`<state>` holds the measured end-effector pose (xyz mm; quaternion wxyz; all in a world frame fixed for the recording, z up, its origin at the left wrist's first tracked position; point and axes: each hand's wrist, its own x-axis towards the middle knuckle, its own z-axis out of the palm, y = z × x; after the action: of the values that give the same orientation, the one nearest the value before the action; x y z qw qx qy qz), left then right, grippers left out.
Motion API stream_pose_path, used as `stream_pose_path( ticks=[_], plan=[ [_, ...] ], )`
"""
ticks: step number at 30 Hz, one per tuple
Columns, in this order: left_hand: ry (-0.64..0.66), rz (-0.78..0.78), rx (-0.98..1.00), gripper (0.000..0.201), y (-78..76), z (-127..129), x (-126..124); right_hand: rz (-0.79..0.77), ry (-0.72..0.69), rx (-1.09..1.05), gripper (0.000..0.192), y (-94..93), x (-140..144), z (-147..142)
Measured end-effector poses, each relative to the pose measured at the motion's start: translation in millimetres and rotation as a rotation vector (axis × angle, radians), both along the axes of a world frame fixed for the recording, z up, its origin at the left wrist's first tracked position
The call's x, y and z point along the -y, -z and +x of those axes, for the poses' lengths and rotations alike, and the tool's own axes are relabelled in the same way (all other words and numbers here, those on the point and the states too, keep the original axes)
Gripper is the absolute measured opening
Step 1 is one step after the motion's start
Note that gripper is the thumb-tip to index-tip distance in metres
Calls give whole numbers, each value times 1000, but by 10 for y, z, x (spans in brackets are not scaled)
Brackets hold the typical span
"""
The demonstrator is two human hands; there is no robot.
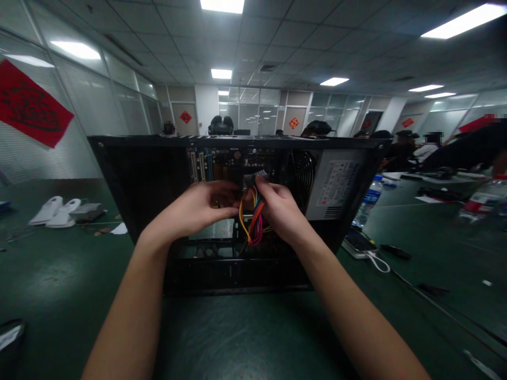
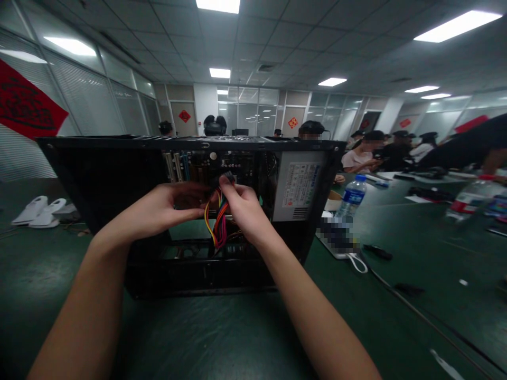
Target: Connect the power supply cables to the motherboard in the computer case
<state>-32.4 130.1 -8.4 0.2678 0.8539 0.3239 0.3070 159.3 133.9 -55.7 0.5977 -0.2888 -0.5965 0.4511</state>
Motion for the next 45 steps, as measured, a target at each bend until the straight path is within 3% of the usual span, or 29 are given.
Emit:
stream_pose_path(
  ticks=[6,10,20,32,37,45],
  plan=[
    [-70,54,109,36,-10,52,15,17,121,64,65,-25,17,36],
    [-154,77,210,34,-35,62,30,3,77,76,66,-24,23,16],
    [-150,85,317,36,13,148,9,21,139,116,69,-28,13,6],
    [-177,279,366,33,48,276,124,67,239,-75,65,36,155,-125],
    [-122,267,404,35,95,381,121,60,347,-119,67,86,195,-97],
    [-147,90,488,37,91,535,128,34,436,-161,69,92,187,-108]
  ],
)
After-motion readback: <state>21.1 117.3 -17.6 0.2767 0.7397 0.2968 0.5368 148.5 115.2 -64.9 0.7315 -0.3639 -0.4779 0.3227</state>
